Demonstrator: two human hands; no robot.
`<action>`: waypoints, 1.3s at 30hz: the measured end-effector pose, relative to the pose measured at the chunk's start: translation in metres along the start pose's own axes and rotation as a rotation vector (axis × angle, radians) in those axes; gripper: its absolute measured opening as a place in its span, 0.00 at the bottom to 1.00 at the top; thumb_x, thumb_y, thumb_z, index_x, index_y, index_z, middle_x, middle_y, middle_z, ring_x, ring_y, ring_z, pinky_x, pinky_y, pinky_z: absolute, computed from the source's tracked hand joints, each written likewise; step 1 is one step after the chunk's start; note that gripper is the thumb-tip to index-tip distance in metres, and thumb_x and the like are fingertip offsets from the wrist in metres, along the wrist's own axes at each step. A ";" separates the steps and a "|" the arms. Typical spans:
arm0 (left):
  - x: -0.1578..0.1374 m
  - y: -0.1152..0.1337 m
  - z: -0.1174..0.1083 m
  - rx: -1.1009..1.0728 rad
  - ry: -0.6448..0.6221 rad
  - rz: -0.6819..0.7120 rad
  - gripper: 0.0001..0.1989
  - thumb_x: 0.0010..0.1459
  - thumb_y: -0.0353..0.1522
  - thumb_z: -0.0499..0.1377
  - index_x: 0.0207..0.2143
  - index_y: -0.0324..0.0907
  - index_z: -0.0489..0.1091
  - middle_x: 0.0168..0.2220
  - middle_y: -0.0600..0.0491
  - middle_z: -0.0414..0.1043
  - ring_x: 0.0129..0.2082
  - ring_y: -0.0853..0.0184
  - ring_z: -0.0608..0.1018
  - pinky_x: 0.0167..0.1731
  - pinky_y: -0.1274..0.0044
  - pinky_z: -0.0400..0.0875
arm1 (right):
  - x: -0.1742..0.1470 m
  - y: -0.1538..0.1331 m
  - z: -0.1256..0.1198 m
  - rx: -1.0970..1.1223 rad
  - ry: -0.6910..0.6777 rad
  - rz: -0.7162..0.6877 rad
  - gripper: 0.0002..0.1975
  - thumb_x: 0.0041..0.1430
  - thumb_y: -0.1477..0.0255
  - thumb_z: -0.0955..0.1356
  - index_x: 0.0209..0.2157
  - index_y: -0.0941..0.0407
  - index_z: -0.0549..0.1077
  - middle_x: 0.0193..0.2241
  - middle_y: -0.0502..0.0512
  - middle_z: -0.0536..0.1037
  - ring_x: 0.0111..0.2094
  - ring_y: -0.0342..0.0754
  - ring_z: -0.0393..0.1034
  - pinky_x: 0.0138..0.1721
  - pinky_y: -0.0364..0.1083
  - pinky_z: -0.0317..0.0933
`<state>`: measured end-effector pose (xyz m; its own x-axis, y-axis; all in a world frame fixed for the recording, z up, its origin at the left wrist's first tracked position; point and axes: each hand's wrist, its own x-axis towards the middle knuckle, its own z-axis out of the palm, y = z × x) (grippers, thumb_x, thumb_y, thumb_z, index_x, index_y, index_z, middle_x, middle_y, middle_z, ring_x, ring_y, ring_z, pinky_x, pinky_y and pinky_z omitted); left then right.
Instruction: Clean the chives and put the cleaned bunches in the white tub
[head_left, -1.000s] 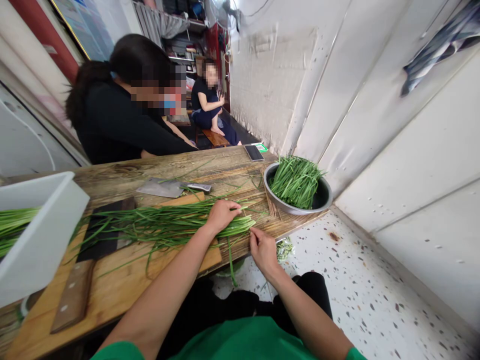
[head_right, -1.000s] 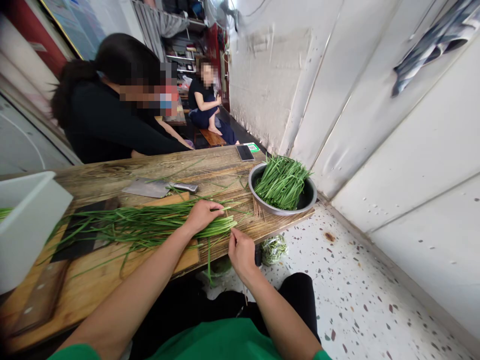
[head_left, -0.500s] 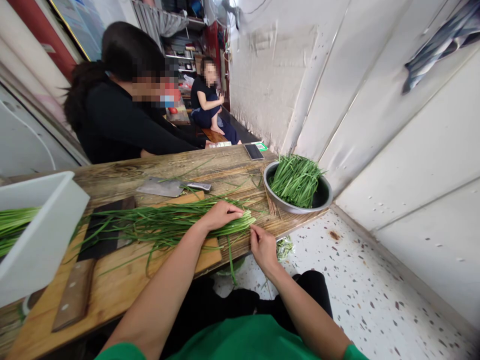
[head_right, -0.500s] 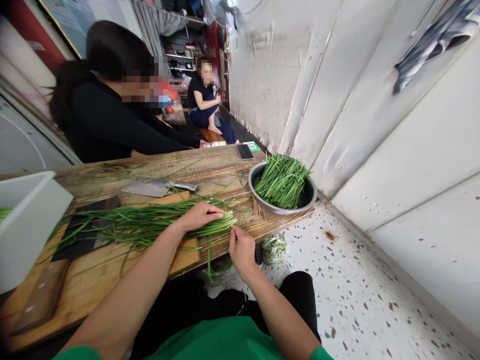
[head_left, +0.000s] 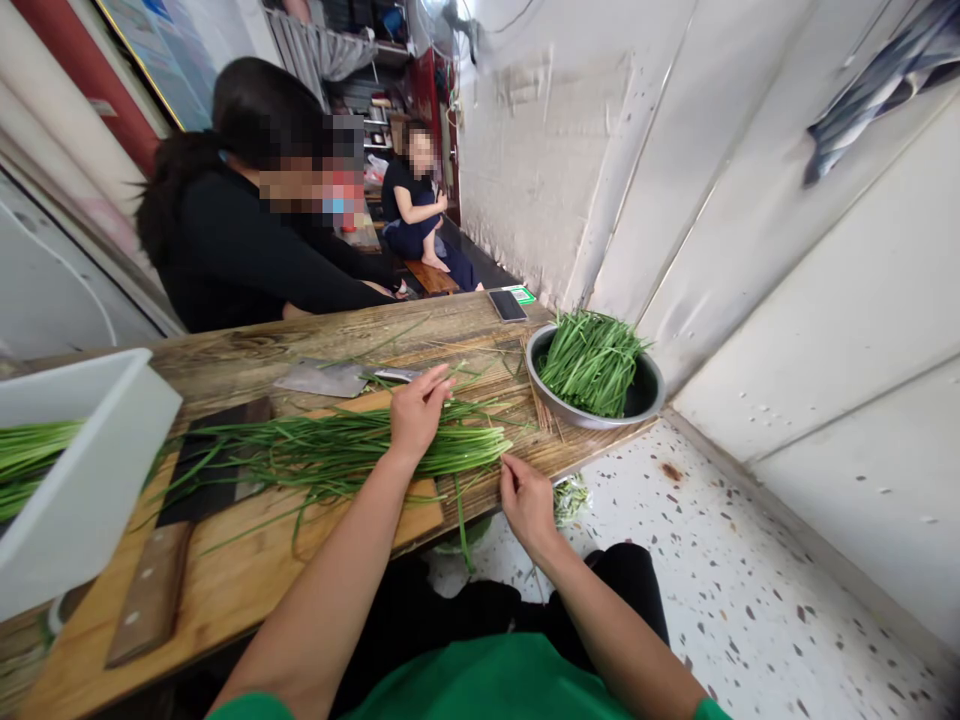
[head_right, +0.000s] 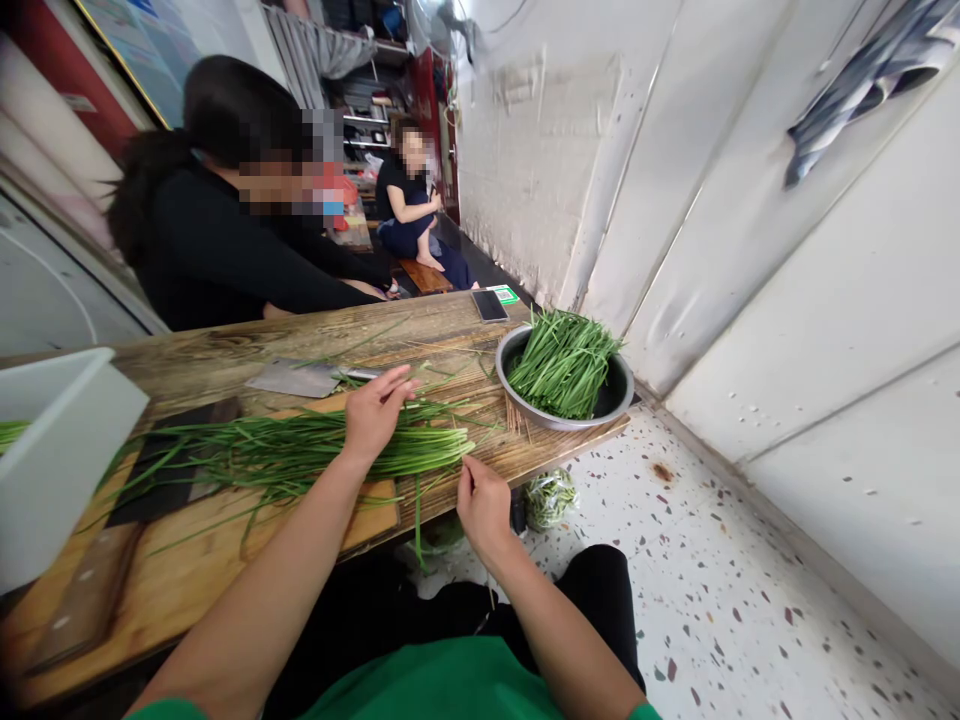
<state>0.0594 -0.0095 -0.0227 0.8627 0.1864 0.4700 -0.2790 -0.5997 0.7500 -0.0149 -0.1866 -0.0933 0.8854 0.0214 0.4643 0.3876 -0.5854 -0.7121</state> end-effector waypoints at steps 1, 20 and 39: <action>0.002 0.001 -0.002 0.019 -0.003 -0.005 0.18 0.54 0.39 0.52 0.44 0.40 0.68 0.37 0.51 0.74 0.34 0.68 0.75 0.39 0.77 0.67 | 0.000 0.000 0.000 0.001 -0.002 0.000 0.14 0.56 0.74 0.58 0.38 0.58 0.73 0.33 0.56 0.77 0.33 0.48 0.72 0.37 0.45 0.65; 0.021 -0.003 -0.017 0.509 -0.341 0.203 0.13 0.54 0.38 0.51 0.35 0.47 0.74 0.37 0.52 0.74 0.39 0.64 0.73 0.42 0.74 0.61 | 0.003 -0.001 -0.002 0.023 -0.040 0.006 0.14 0.56 0.74 0.58 0.38 0.58 0.73 0.32 0.56 0.77 0.33 0.47 0.72 0.36 0.44 0.65; 0.001 -0.015 0.015 0.143 -0.555 0.082 0.13 0.52 0.32 0.50 0.30 0.41 0.74 0.29 0.55 0.75 0.32 0.68 0.74 0.35 0.79 0.64 | 0.007 -0.001 -0.001 -0.013 -0.037 -0.009 0.14 0.55 0.75 0.59 0.38 0.58 0.73 0.33 0.56 0.77 0.33 0.47 0.72 0.37 0.44 0.64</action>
<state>0.0703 -0.0118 -0.0402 0.9435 -0.2782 0.1802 -0.3277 -0.7012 0.6331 -0.0093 -0.1862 -0.0888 0.8909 0.0564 0.4507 0.3923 -0.5957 -0.7009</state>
